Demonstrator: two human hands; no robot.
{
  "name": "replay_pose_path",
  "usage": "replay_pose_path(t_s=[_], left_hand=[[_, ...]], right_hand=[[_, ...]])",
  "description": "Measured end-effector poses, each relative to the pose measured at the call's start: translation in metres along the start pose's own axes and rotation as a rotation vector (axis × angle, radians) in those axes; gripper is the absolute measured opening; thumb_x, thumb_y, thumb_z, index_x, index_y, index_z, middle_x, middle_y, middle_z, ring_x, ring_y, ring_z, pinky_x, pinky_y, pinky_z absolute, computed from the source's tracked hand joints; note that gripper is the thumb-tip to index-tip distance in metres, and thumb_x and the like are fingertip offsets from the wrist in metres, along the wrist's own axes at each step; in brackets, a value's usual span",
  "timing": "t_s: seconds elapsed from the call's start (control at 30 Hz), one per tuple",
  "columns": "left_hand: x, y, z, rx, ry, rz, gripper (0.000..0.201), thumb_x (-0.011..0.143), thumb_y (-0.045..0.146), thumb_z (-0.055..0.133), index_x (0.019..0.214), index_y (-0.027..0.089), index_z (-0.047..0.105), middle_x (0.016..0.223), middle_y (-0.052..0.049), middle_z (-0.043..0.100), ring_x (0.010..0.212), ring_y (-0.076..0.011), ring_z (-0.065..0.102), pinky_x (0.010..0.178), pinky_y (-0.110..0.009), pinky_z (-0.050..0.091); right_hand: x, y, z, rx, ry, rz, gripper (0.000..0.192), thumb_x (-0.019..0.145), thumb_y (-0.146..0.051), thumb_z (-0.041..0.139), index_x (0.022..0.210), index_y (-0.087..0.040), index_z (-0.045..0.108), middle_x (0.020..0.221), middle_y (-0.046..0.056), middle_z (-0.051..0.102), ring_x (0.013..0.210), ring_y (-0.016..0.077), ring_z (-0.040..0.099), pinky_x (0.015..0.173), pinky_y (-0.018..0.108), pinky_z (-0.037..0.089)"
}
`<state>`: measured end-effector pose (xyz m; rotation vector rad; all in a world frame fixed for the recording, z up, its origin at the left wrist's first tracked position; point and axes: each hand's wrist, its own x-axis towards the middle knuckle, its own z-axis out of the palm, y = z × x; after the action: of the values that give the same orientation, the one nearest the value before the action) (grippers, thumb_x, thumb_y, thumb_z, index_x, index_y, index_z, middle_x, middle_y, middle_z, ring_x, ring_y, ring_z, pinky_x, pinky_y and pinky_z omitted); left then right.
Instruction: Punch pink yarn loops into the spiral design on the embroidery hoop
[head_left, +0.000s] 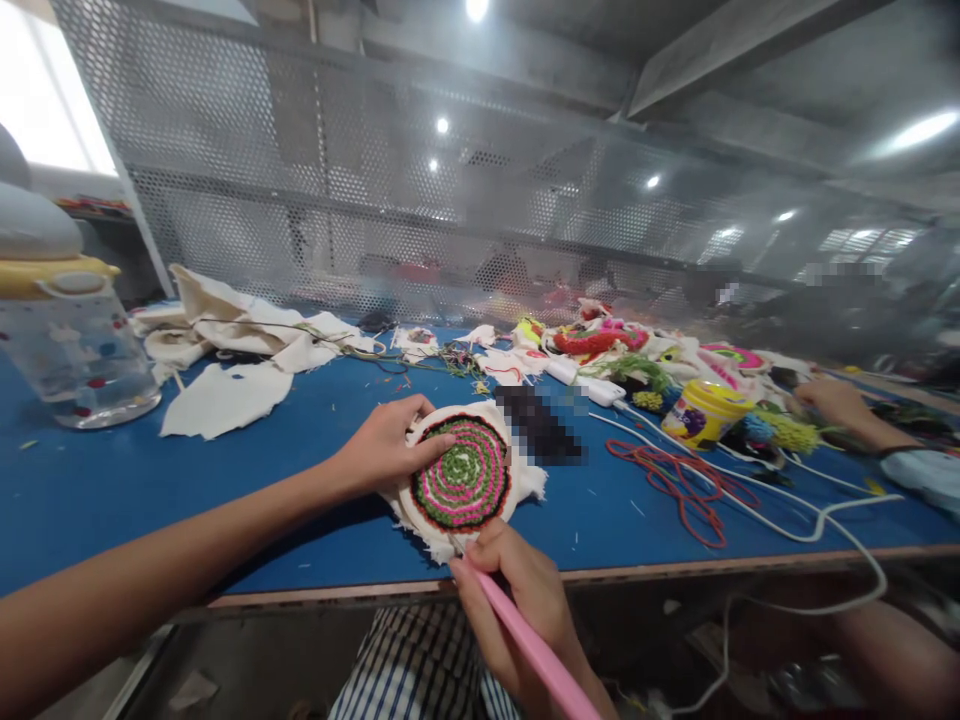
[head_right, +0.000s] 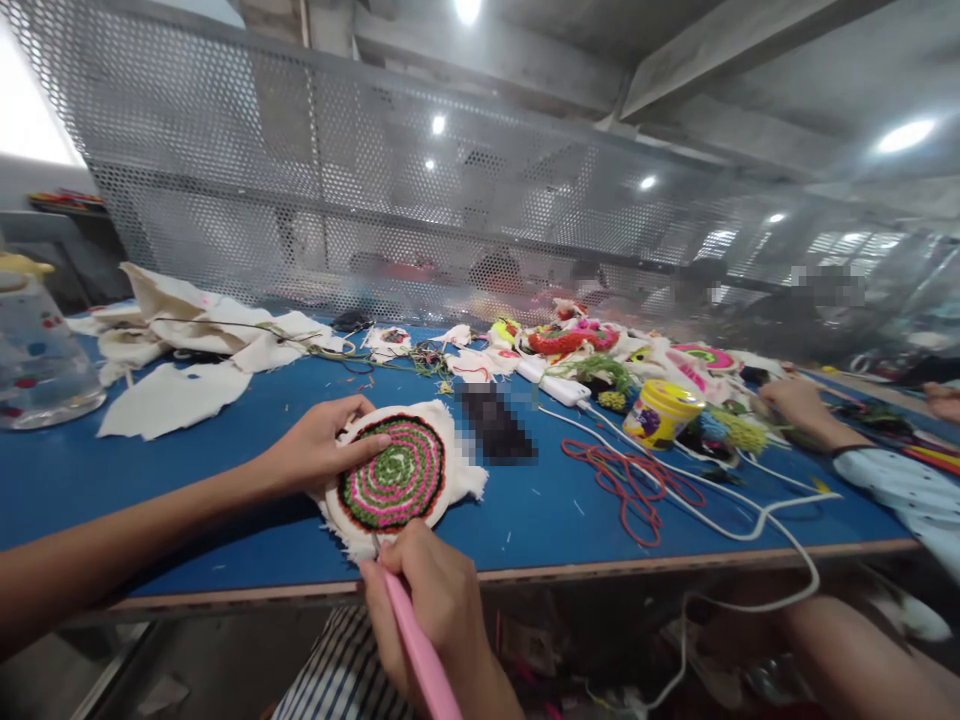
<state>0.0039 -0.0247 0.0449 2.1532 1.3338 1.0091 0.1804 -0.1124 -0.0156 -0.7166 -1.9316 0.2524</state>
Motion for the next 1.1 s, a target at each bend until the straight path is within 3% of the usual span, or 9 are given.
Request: replay_pose_path(t_s=[0.1, 0.23, 0.33, 0.63, 0.87, 1.1], left_hand=[[0.0, 0.0, 0.001, 0.002, -0.006, -0.016, 0.029, 0.071, 0.045, 0.055, 0.074, 0.016, 0.053, 0.066, -0.001, 0.058, 0.062, -0.0161, 0.052, 0.055, -0.025, 0.04], [-0.002, 0.001, 0.002, 0.036, -0.003, 0.001, 0.031, 0.072, 0.047, 0.053, 0.075, 0.016, 0.053, 0.065, -0.001, 0.057, 0.06, -0.0161, 0.051, 0.055, -0.025, 0.039], [-0.003, -0.001, 0.002, 0.058, 0.001, -0.015, 0.033, 0.072, 0.049, 0.051, 0.074, 0.016, 0.053, 0.063, -0.001, 0.057, 0.059, -0.016, 0.05, 0.054, -0.025, 0.037], [-0.001, -0.002, 0.003, 0.018, -0.003, -0.033, 0.029, 0.072, 0.045, 0.053, 0.074, 0.017, 0.053, 0.063, 0.0, 0.058, 0.059, -0.0155, 0.052, 0.054, -0.024, 0.038], [-0.002, -0.001, 0.002, 0.028, 0.013, 0.0, 0.027, 0.073, 0.043, 0.055, 0.073, 0.016, 0.053, 0.06, 0.001, 0.057, 0.056, -0.0141, 0.051, 0.053, -0.023, 0.037], [-0.002, -0.002, 0.003, 0.041, 0.026, 0.012, 0.027, 0.074, 0.043, 0.056, 0.073, 0.016, 0.054, 0.061, 0.001, 0.058, 0.057, -0.0146, 0.052, 0.053, -0.024, 0.038]], right_hand=[[-0.001, 0.002, 0.007, -0.094, 0.034, -0.067, 0.014, 0.081, -0.006, 0.051, 0.075, -0.017, 0.045, 0.065, 0.0, 0.047, 0.058, 0.0108, 0.045, 0.054, 0.022, 0.035], [0.002, 0.002, 0.012, -0.202, 0.052, -0.031, 0.011, 0.081, -0.008, 0.053, 0.076, -0.017, 0.05, 0.066, 0.001, 0.051, 0.06, 0.0119, 0.047, 0.055, 0.022, 0.037], [0.001, 0.0, 0.011, -0.132, 0.082, -0.002, 0.012, 0.08, -0.007, 0.054, 0.075, -0.017, 0.049, 0.065, 0.0, 0.05, 0.059, 0.0117, 0.048, 0.056, 0.023, 0.037], [-0.012, 0.0, 0.017, 0.065, 0.354, 0.074, 0.025, 0.08, -0.01, 0.048, 0.062, -0.02, 0.034, 0.055, -0.006, 0.032, 0.049, 0.0076, 0.037, 0.049, 0.021, 0.029], [-0.012, -0.004, 0.014, 0.103, 0.308, 0.12, 0.023, 0.079, -0.008, 0.049, 0.063, -0.02, 0.037, 0.057, -0.005, 0.035, 0.052, 0.0091, 0.042, 0.052, 0.023, 0.032], [-0.011, -0.003, 0.014, 0.069, 0.276, 0.067, 0.021, 0.078, -0.007, 0.05, 0.064, -0.02, 0.039, 0.055, -0.004, 0.039, 0.05, 0.0088, 0.042, 0.05, 0.023, 0.033]])
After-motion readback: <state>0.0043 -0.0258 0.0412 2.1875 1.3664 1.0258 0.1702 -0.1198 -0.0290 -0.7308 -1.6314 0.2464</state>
